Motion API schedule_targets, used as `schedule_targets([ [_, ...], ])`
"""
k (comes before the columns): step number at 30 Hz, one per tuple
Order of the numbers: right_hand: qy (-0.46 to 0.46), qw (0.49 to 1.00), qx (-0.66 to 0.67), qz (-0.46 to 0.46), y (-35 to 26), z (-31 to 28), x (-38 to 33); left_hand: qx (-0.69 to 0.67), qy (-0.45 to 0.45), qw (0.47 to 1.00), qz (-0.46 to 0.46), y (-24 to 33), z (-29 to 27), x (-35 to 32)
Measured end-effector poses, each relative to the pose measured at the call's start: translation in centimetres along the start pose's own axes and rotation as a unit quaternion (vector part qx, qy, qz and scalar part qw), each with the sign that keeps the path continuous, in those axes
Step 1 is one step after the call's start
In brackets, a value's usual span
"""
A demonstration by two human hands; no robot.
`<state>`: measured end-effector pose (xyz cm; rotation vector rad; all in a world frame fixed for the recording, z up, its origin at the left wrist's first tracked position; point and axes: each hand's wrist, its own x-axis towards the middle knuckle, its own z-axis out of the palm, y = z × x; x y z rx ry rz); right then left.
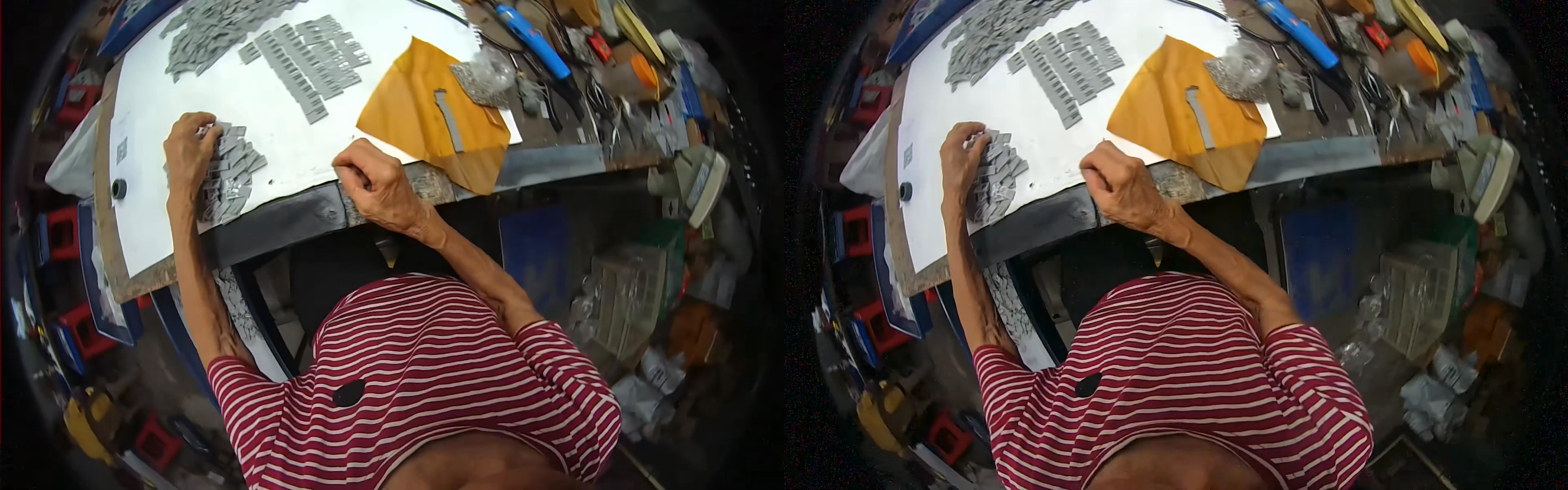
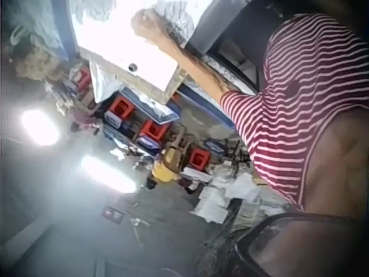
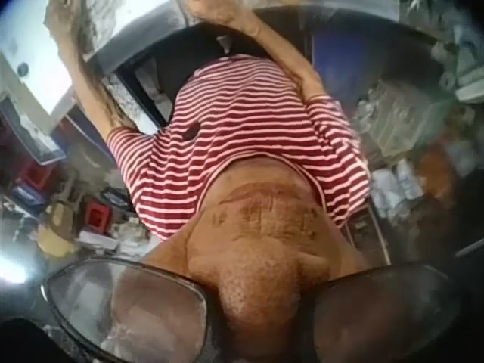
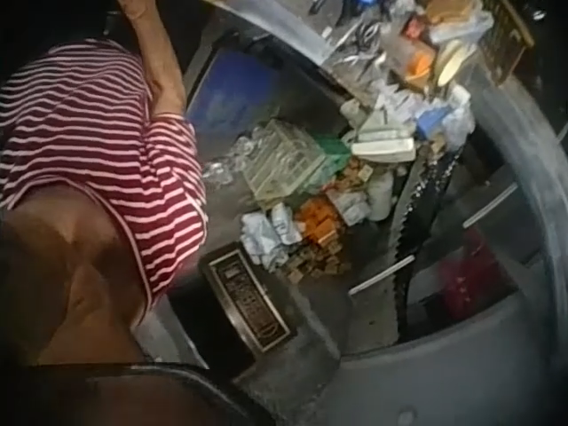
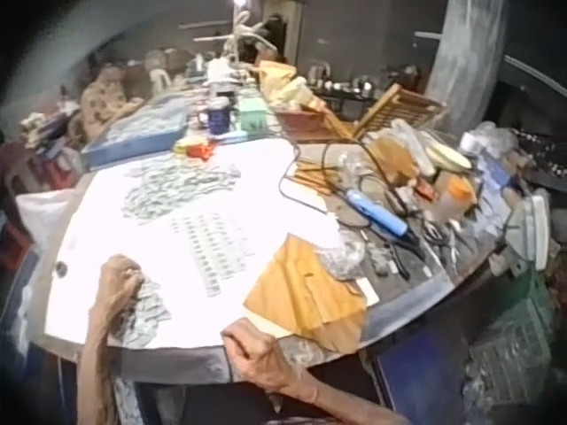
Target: Sorting and arranging small metal hardware components on a workbench.
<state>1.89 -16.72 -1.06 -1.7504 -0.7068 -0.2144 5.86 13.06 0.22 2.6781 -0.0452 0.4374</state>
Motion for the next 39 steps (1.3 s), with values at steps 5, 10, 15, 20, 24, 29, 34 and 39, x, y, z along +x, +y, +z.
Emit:
schedule_targets([
  [5,-0.028,0.999,0.033,0.019,-2.0,-2.8,0.3,-0.014,-0.001,0.999,-0.032,0.7,-0.4,-0.2],
  [10,0.035,0.992,-0.116,0.038,-0.1,-8.4,2.1,-0.013,-0.003,0.999,-0.032,1.2,-1.1,-0.7],
  [15,0.032,0.958,-0.284,0.016,5.8,-12.9,4.0,-0.026,0.001,1.000,-0.013,2.1,-1.2,-1.0],
  [20,-0.029,0.939,-0.343,0.019,7.4,-13.1,3.8,-0.057,0.043,0.997,-0.005,2.5,-1.8,-1.8],
  [24,-0.047,0.943,-0.328,0.003,7.8,-13.2,3.9,-0.187,0.061,0.977,-0.080,3.4,-2.0,-3.1],
  [29,-0.074,0.935,-0.347,-0.015,7.8,-13.4,4.3,-0.369,0.076,0.916,-0.139,7.0,-1.8,-4.8],
  [34,-0.068,0.928,-0.360,-0.064,7.9,-13.3,4.2,-0.428,0.053,0.889,-0.156,9.9,-0.7,-6.2],
  [39,-0.082,0.909,-0.400,-0.083,8.4,-13.2,4.3,-0.480,0.004,0.862,-0.163,12.3,0.8,-7.1],
])
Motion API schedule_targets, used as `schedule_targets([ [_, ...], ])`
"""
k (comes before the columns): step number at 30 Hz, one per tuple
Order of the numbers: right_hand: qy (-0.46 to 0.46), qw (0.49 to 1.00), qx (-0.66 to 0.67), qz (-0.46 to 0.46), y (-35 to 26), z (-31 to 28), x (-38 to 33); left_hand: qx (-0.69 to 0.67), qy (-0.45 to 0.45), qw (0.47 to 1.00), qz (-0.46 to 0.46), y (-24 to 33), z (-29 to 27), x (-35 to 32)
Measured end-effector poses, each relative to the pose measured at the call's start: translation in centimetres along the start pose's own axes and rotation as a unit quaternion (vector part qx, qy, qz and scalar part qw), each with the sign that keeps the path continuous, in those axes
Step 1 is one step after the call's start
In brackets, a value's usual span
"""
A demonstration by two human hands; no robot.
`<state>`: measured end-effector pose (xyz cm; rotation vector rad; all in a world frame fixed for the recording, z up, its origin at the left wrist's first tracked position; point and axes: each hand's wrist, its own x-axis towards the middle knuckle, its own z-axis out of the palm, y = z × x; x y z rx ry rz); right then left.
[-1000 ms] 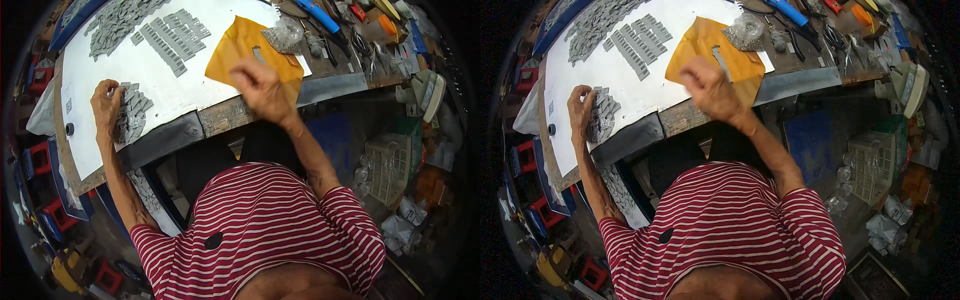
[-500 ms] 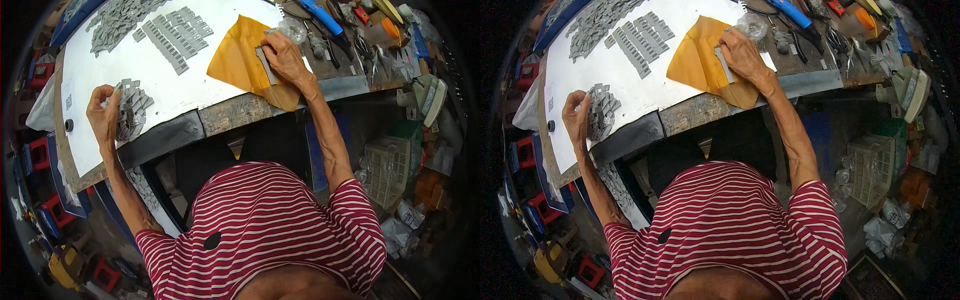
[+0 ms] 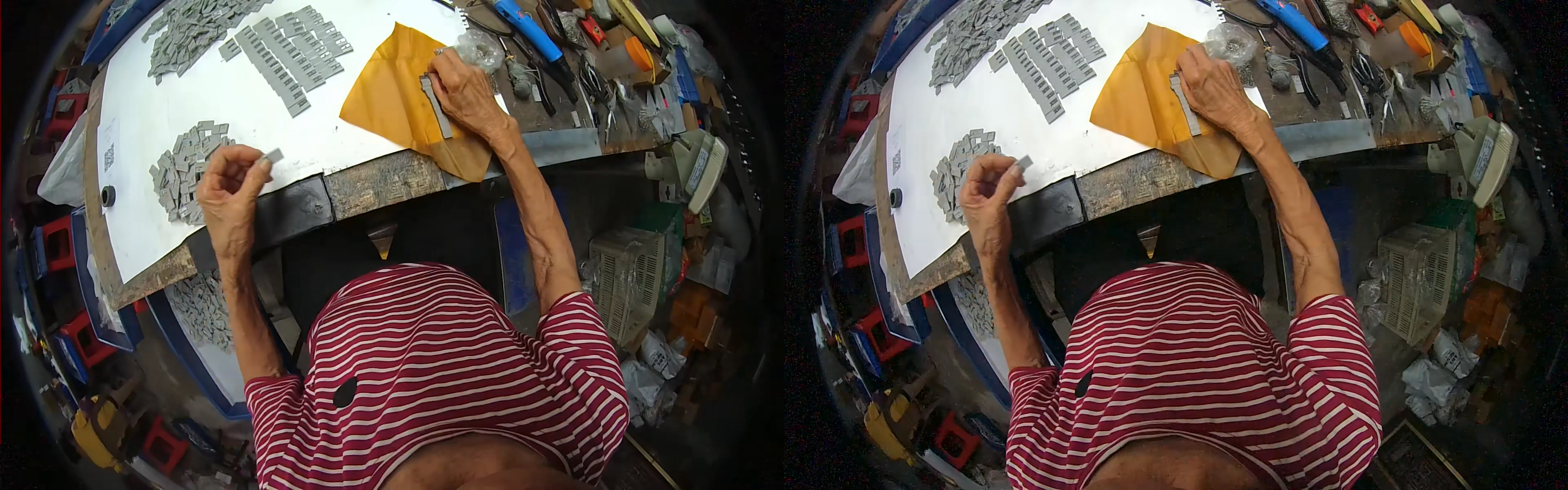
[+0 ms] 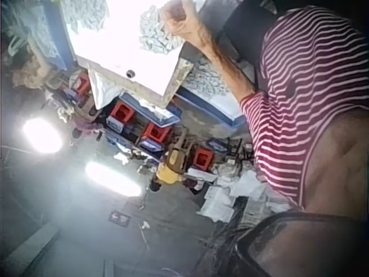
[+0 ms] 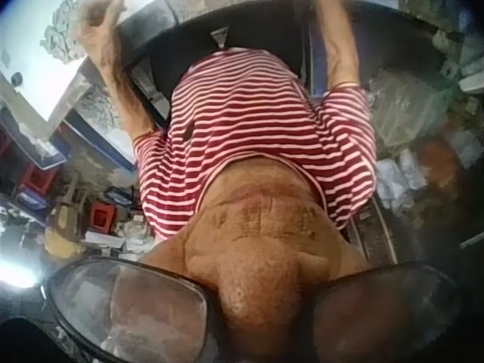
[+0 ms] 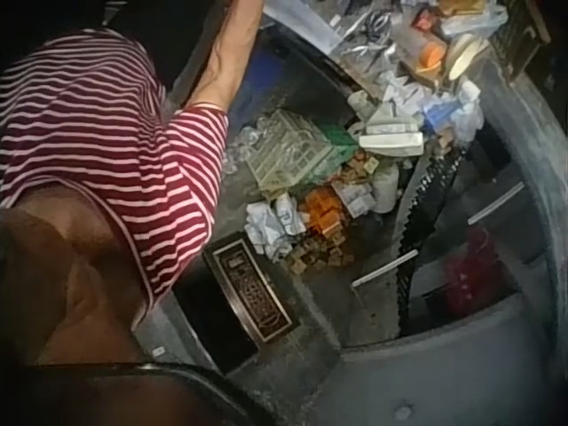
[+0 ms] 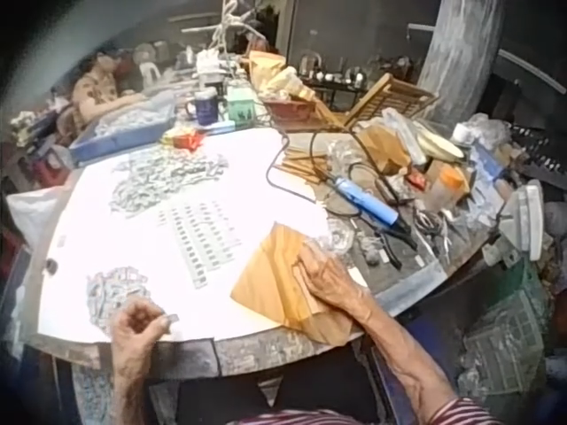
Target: Sorting and arranging small metal hardware components on a workbench.
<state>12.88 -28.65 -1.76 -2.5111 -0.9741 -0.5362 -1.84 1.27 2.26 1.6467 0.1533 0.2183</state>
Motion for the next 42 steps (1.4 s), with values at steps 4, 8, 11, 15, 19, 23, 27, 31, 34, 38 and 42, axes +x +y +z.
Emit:
schedule_targets([
  [4,0.003,1.000,-0.004,0.001,0.2,0.2,0.0,-0.039,-0.013,0.999,-0.031,-0.4,1.8,-0.7],
  [8,0.008,0.999,0.033,0.013,0.1,-0.1,0.0,-0.058,-0.040,0.996,-0.059,0.4,3.7,-1.1],
  [11,0.033,0.996,0.079,0.027,-0.5,-0.6,0.0,-0.070,-0.078,0.993,-0.049,0.5,4.8,-1.0],
  [15,0.034,0.987,0.139,0.076,-3.3,-1.8,0.4,-0.049,-0.102,0.993,-0.038,0.8,6.2,-0.1],
  [19,0.057,0.986,0.156,0.001,-6.6,-2.5,1.3,-0.036,-0.122,0.991,-0.027,1.2,7.7,0.9],
  [23,0.091,0.981,0.122,-0.122,-8.5,-2.1,1.9,-0.059,-0.118,0.991,-0.033,0.2,8.4,1.7],
  [27,0.068,0.979,0.087,-0.172,-9.8,-1.6,1.6,-0.135,-0.122,0.982,-0.053,-0.4,8.2,1.8],
  [31,0.041,0.978,0.049,-0.197,-10.0,-1.5,1.4,-0.133,-0.137,0.980,-0.059,-0.4,7.6,1.9],
  [34,0.050,0.975,0.074,-0.201,-10.1,-1.3,1.6,-0.119,-0.119,0.984,-0.064,-0.4,7.6,2.0],
  [38,0.037,0.958,0.278,-0.068,-10.4,-1.1,1.6,-0.153,-0.081,0.983,-0.066,-1.3,7.9,2.1],
  [42,-0.009,0.921,0.364,0.141,-11.3,-1.1,0.9,-0.149,-0.061,0.984,-0.071,-1.6,7.8,2.3],
])
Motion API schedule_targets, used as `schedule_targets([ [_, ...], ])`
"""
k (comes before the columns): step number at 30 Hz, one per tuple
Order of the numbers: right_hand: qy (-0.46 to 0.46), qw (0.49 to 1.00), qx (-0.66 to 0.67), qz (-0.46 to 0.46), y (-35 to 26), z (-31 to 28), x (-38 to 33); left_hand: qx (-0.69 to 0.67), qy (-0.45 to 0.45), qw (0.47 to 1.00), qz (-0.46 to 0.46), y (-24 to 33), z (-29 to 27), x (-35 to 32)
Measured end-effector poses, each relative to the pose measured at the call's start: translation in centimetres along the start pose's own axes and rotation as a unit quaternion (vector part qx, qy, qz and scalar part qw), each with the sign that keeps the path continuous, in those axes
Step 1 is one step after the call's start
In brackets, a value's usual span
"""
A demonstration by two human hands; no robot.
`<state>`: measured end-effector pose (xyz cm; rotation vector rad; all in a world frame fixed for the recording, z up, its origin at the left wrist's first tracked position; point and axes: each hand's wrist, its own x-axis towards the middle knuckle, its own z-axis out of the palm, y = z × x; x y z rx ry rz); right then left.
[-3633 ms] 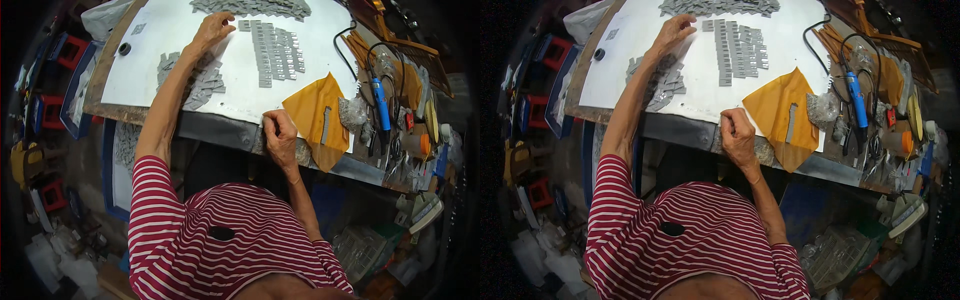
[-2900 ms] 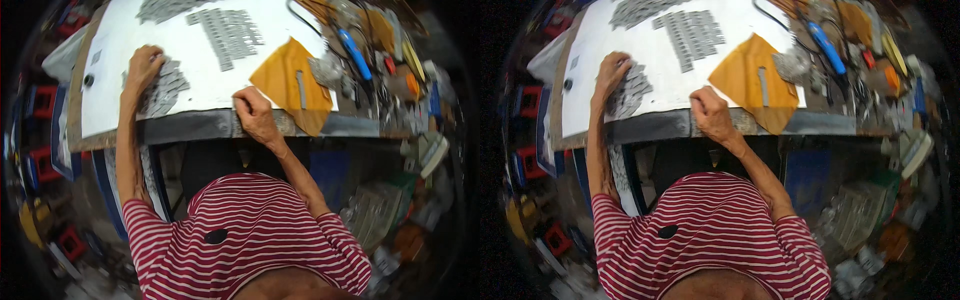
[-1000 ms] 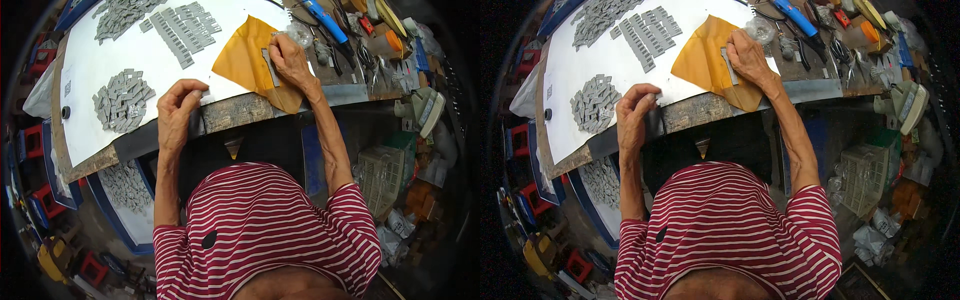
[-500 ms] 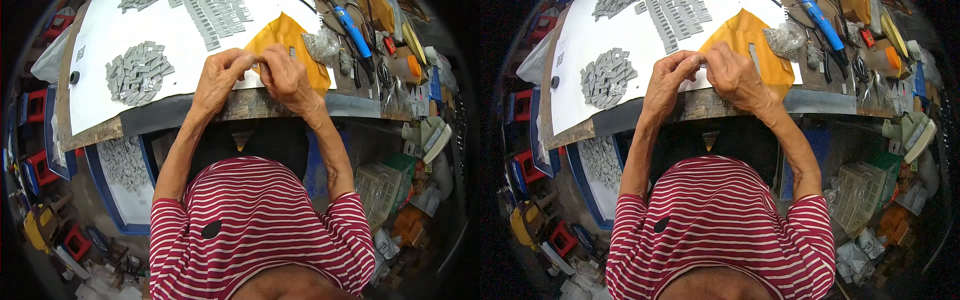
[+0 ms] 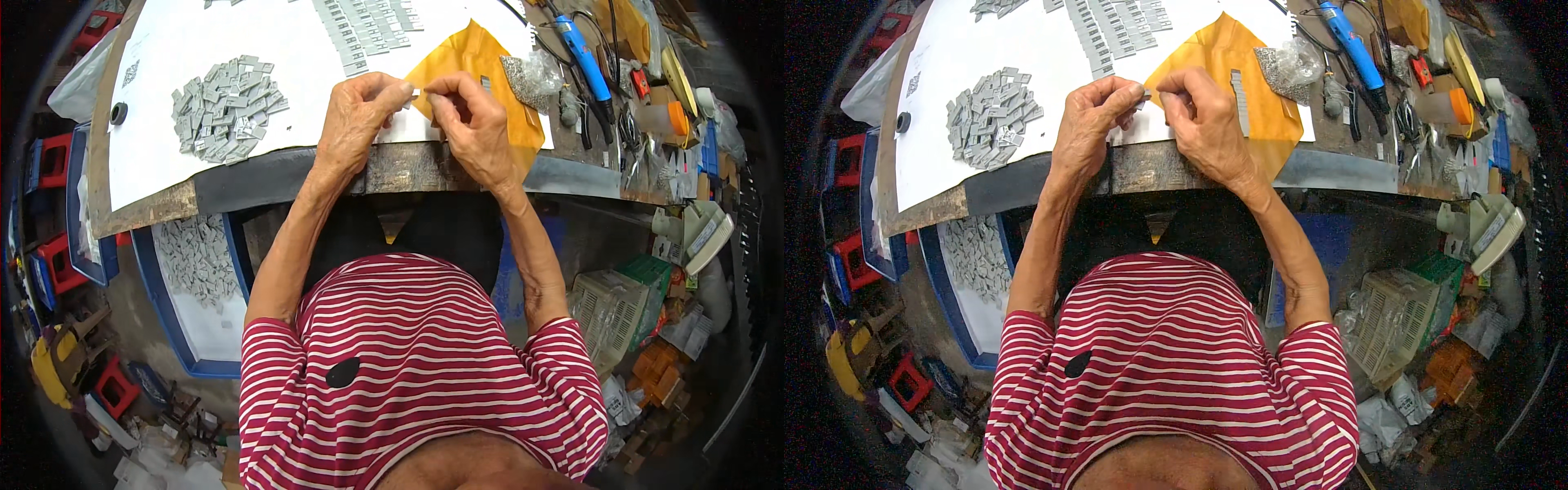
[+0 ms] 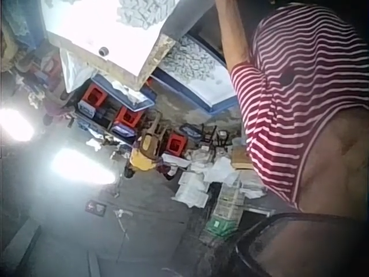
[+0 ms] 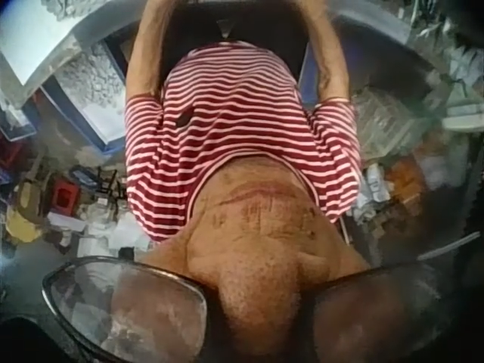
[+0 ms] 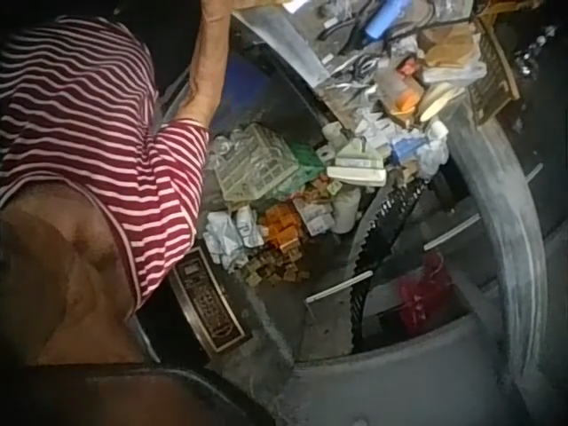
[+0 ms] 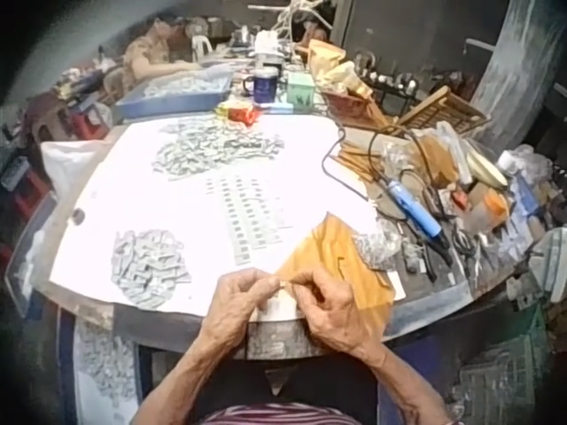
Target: Sorting and arranging small metal hardware components on a workbench.
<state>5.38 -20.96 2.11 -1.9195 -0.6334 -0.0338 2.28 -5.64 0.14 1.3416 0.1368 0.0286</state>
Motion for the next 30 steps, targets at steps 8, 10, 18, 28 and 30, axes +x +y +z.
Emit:
schedule_targets([
  [8,-0.032,0.953,0.230,0.192,-0.3,-0.1,0.1,0.076,-0.011,0.997,-0.010,0.1,0.0,0.2],
  [10,-0.031,0.952,0.230,0.201,-0.1,-0.1,0.1,0.123,-0.024,0.992,0.004,0.1,0.1,0.2],
  [18,-0.014,0.951,0.207,0.228,0.4,-0.4,0.2,0.143,-0.033,0.989,-0.009,-0.5,0.2,0.5],
  [28,-0.006,0.904,0.316,0.287,1.3,-0.9,0.0,0.224,-0.005,0.974,0.031,-0.3,1.0,0.9],
  [30,0.001,0.895,0.333,0.295,1.3,-1.1,0.0,0.259,-0.007,0.965,0.023,0.2,1.3,1.0],
])
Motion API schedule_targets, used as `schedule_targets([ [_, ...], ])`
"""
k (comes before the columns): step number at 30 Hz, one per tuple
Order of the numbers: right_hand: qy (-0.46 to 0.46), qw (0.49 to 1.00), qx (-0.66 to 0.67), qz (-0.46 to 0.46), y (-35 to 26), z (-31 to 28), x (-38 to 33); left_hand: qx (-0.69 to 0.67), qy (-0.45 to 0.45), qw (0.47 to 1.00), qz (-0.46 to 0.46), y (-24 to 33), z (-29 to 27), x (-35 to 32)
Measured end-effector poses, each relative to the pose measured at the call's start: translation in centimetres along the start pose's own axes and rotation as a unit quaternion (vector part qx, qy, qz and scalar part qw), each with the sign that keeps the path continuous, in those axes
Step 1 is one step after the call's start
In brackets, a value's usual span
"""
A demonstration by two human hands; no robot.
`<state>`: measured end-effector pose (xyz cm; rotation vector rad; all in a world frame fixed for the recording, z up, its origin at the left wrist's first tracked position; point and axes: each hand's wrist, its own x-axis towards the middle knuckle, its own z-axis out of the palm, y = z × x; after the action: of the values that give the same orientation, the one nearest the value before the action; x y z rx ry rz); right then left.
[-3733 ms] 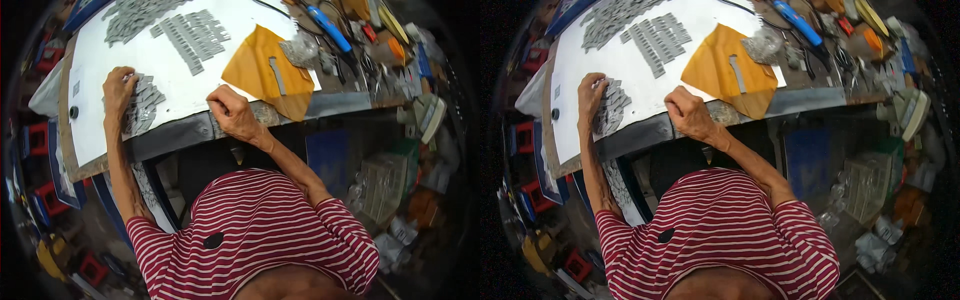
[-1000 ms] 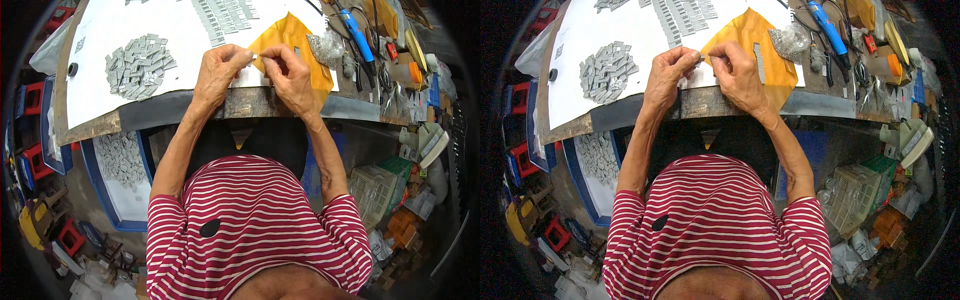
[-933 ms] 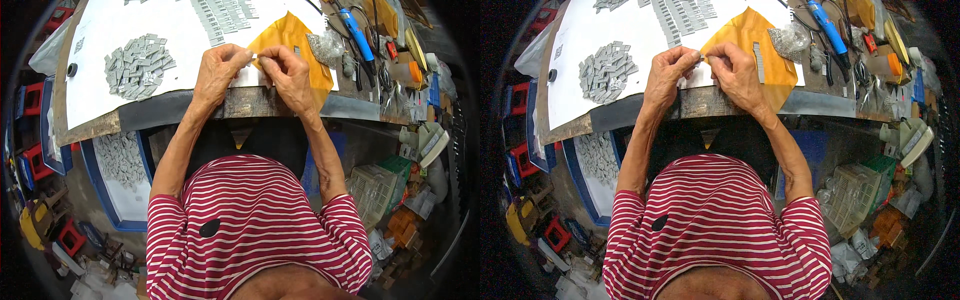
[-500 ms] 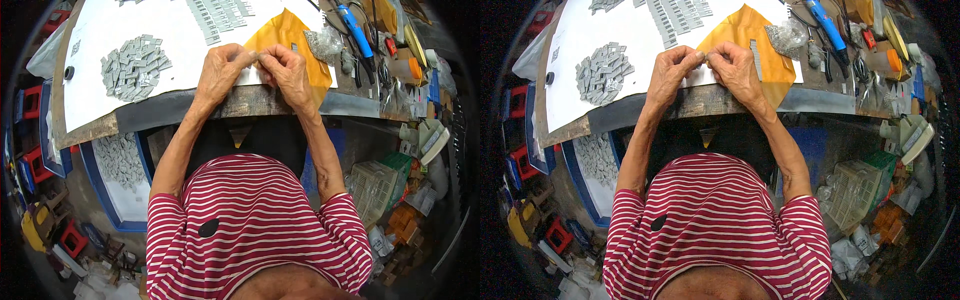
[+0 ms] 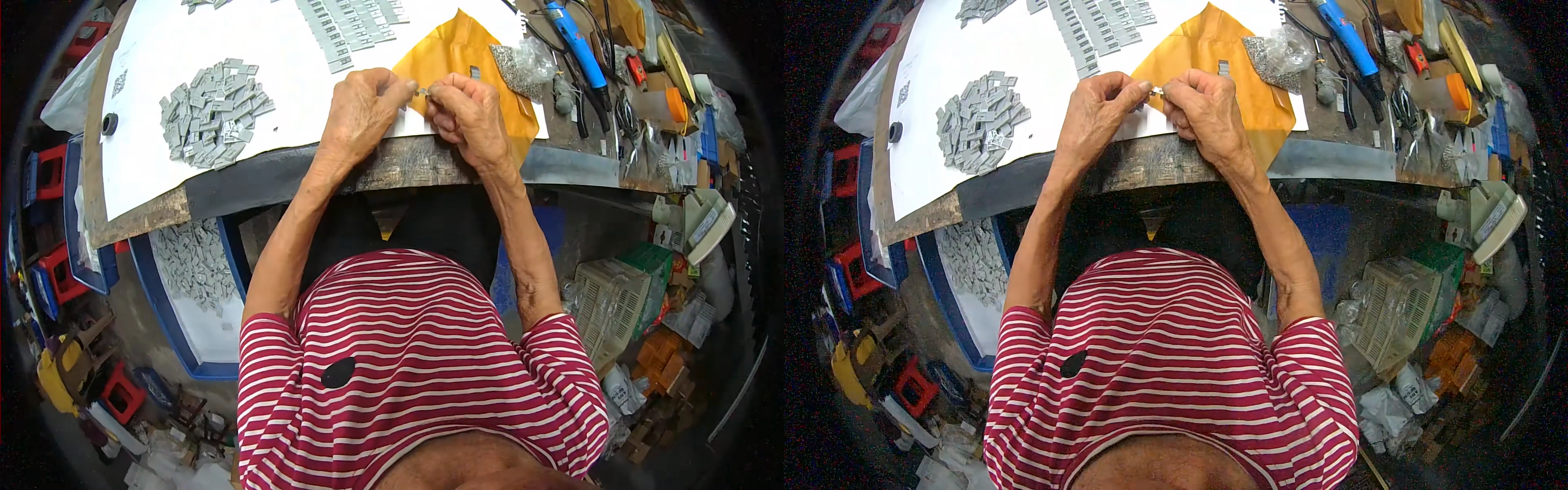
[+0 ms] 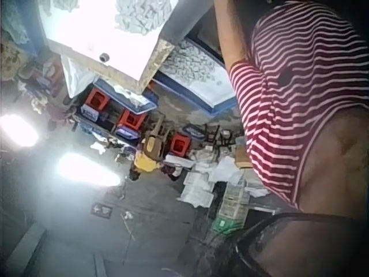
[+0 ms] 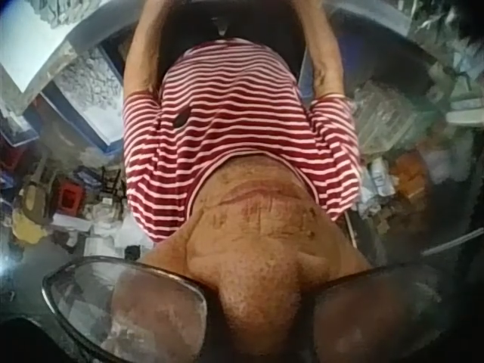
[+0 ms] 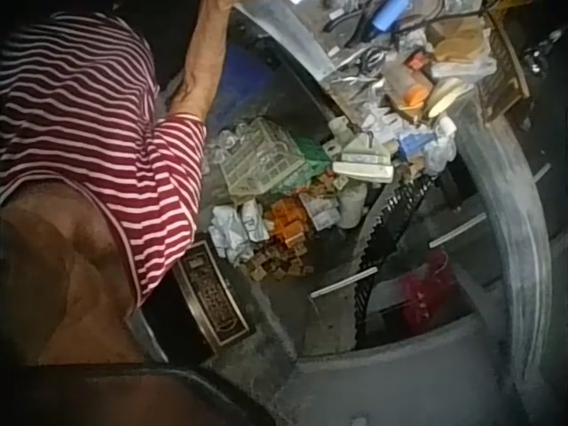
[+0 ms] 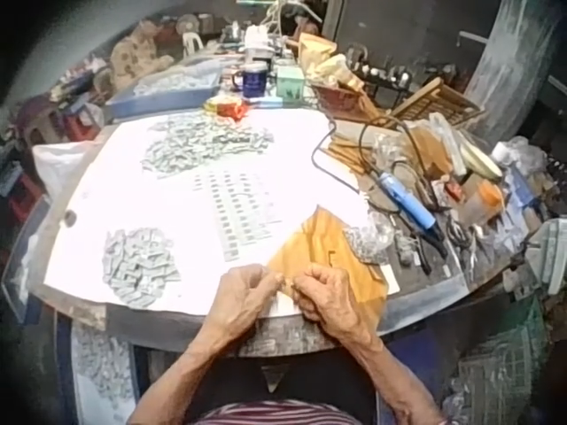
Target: Sorting and arranging small metal hardware components on a workbench.
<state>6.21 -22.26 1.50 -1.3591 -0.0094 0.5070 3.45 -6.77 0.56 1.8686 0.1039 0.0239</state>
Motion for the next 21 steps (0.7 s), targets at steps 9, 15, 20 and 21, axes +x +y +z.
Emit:
schedule_targets([
  [9,0.004,1.000,0.012,0.002,0.1,-0.1,0.0,0.027,-0.007,1.000,-0.005,-0.9,0.0,0.3],
  [15,0.001,0.993,-0.100,-0.062,0.7,0.3,-0.4,-0.090,-0.028,0.996,-0.002,-0.9,0.0,-0.9],
  [20,0.004,0.971,-0.203,-0.129,1.1,0.6,-0.5,-0.109,-0.048,0.993,-0.011,-0.8,-0.5,-1.4],
  [21,0.009,0.954,-0.253,-0.163,1.1,0.7,-0.5,-0.110,-0.045,0.993,-0.013,-0.8,-0.6,-1.5],
])
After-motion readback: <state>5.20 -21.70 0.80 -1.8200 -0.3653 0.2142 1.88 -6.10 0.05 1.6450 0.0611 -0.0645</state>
